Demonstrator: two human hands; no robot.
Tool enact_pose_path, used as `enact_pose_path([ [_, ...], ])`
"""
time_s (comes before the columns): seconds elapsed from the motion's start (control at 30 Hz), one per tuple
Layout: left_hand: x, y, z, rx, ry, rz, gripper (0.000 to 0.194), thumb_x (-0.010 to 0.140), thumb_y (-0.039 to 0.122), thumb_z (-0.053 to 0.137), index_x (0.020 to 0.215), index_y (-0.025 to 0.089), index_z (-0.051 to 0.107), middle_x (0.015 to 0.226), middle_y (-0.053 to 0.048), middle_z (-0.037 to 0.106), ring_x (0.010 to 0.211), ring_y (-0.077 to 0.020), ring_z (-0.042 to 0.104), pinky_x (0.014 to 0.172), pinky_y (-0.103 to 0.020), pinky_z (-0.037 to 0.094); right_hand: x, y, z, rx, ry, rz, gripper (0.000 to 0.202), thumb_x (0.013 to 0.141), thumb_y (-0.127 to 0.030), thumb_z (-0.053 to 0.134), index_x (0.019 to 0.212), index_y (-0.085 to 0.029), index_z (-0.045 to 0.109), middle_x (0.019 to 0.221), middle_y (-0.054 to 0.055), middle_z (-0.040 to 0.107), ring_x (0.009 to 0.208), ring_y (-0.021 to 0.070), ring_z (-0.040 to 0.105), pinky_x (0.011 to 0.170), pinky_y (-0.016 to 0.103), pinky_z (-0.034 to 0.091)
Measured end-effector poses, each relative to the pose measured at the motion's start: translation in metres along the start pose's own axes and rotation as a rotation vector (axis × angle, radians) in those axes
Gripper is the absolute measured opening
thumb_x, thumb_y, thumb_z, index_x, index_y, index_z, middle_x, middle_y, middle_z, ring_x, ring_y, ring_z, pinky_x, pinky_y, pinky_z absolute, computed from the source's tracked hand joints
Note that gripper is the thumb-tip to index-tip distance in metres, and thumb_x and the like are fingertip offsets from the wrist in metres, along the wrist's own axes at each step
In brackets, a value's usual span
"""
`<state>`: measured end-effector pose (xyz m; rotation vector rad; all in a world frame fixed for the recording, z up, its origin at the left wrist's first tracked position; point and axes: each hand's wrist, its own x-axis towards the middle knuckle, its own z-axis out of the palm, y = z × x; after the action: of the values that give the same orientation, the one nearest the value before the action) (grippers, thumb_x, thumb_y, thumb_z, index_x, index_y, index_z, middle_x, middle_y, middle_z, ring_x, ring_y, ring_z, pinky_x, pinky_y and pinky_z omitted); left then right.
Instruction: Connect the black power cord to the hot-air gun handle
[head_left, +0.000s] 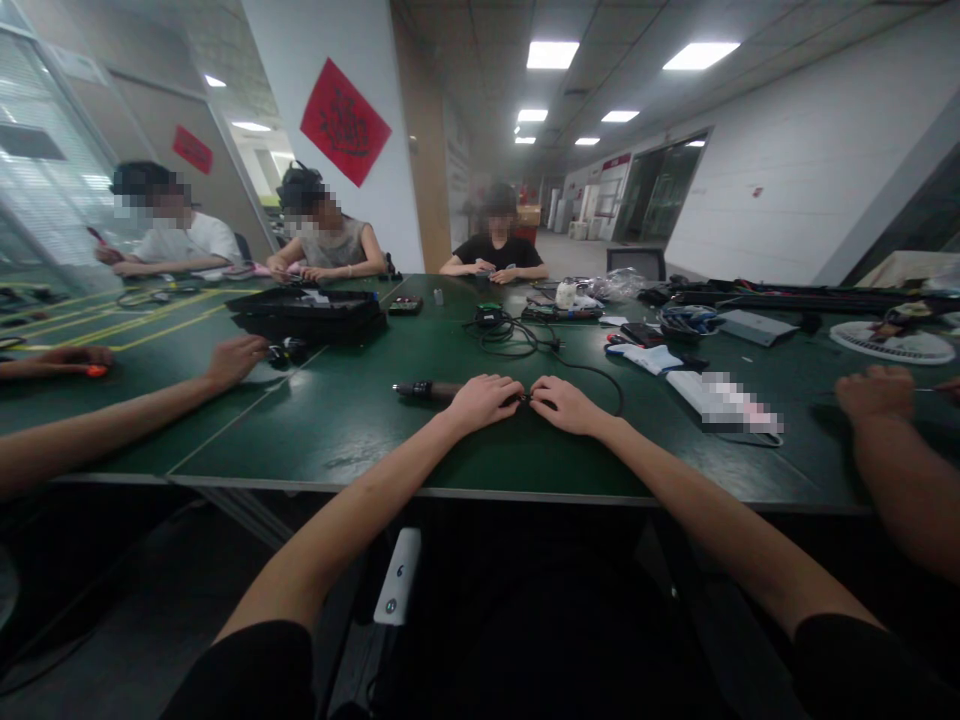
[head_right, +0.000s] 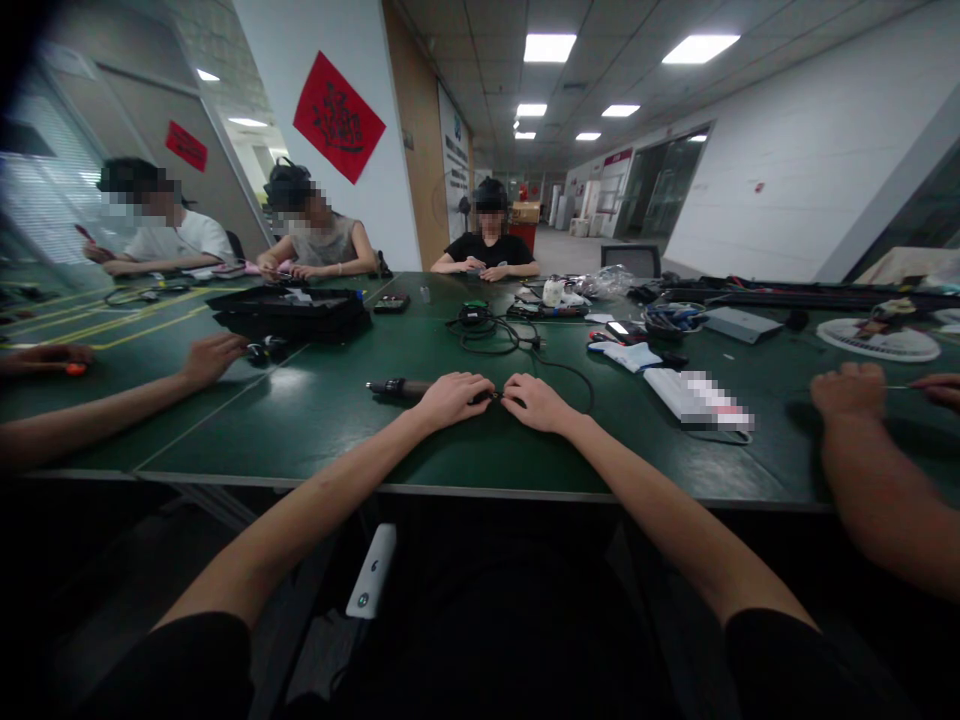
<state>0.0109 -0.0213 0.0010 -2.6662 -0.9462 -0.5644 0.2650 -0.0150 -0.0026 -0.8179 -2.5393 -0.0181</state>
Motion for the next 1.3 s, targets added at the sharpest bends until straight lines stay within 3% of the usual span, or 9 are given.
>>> enact_pose_path([
  [0.7,0.0009,0.0016,-0.0005,0.016,-0.016,-0.026,0.022,0.105,0.040,0.052,0.118,0.025,0.064,0.110,-0.004,0.072,0.101,-0.0214,0.067,0.089,-0.035,0.047,-0.0017,-0.0077,-0.0006,-0.139,-0.020,0.045,0.024,0.106,-0.037,0.054,0.096,-0.023,0.071,0.112,0.009,0.064,0.099,0.0233,0.058,0.087,0.038,0.046],
  [1.13,0.0015,0.0022,-0.0023,-0.014,-0.014,-0.043,0.021,0.104,0.040,0.055,0.116,0.027,0.067,0.110,-0.003,0.072,0.101,-0.0211,0.068,0.090,-0.035,0.048,0.0000,-0.0076,-0.0001,-0.082,-0.008,0.081,0.024,0.103,-0.034,0.059,0.085,-0.021,0.070,0.111,0.009,0.066,0.098,0.0234,0.060,0.087,0.038,0.047],
  [1.3,0.0014,0.0025,-0.0029,-0.002,-0.012,-0.038,0.021,0.104,0.041,0.054,0.112,0.026,0.067,0.109,-0.003,0.072,0.099,-0.0211,0.068,0.088,-0.035,0.047,0.0002,-0.0073,-0.0006,-0.042,0.006,0.108,0.017,0.100,-0.031,0.060,0.087,-0.021,0.066,0.101,0.007,0.065,0.091,0.0211,0.060,0.084,0.035,0.046],
])
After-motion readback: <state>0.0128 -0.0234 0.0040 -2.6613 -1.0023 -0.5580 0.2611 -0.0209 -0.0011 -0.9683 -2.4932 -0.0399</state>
